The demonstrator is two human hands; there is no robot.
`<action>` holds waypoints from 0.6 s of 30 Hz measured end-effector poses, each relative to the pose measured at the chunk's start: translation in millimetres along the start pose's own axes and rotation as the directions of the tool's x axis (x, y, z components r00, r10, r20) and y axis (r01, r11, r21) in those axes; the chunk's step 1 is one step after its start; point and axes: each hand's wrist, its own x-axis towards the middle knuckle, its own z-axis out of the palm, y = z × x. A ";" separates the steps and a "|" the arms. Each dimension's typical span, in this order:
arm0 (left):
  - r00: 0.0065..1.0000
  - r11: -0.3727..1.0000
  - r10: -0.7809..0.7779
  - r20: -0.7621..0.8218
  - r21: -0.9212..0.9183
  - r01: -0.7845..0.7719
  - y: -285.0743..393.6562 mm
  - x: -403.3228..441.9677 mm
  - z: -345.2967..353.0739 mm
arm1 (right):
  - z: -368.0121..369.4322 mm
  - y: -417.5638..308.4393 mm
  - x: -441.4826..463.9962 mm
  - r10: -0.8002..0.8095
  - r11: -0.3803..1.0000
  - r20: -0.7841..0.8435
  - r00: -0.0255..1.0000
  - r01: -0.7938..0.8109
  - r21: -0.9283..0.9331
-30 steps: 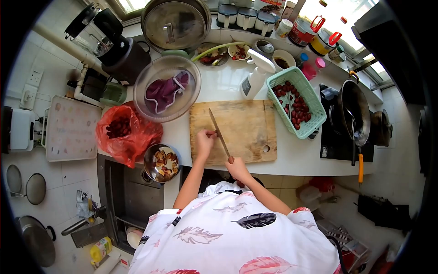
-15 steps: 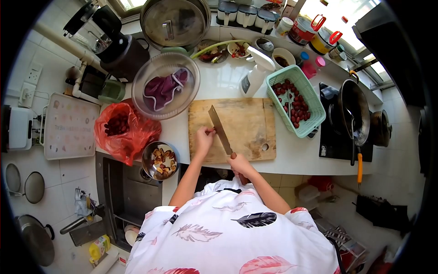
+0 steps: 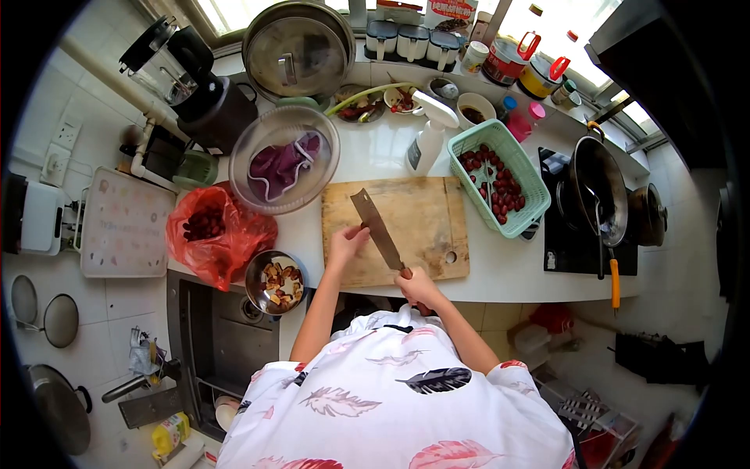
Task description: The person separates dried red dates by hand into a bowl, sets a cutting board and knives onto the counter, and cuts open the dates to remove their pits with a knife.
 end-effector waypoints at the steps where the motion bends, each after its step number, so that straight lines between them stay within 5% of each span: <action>1: 1.000 1.000 0.002 -0.001 0.002 -0.002 5.6 -4.4 -0.6 | -0.7 -1.5 -2.1 -0.003 1.000 0.001 1.000 0.003 0.001; 7: 0.997 0.938 0.032 0.073 -0.346 -0.005 20.4 -18.0 0.9 | 5.4 -12.3 -19.2 -0.071 0.995 -0.023 0.997 0.069 -0.071; 13: 0.965 0.945 0.255 -0.057 -0.199 -0.262 42.3 -33.2 7.8 | 10.6 -21.2 -27.1 -0.012 0.998 -0.034 0.999 0.014 0.061; 18: 0.906 0.911 0.410 -0.103 0.097 -0.401 57.3 -37.8 8.7 | 11.6 -26.3 -30.3 0.038 0.990 -0.021 0.999 -0.035 0.135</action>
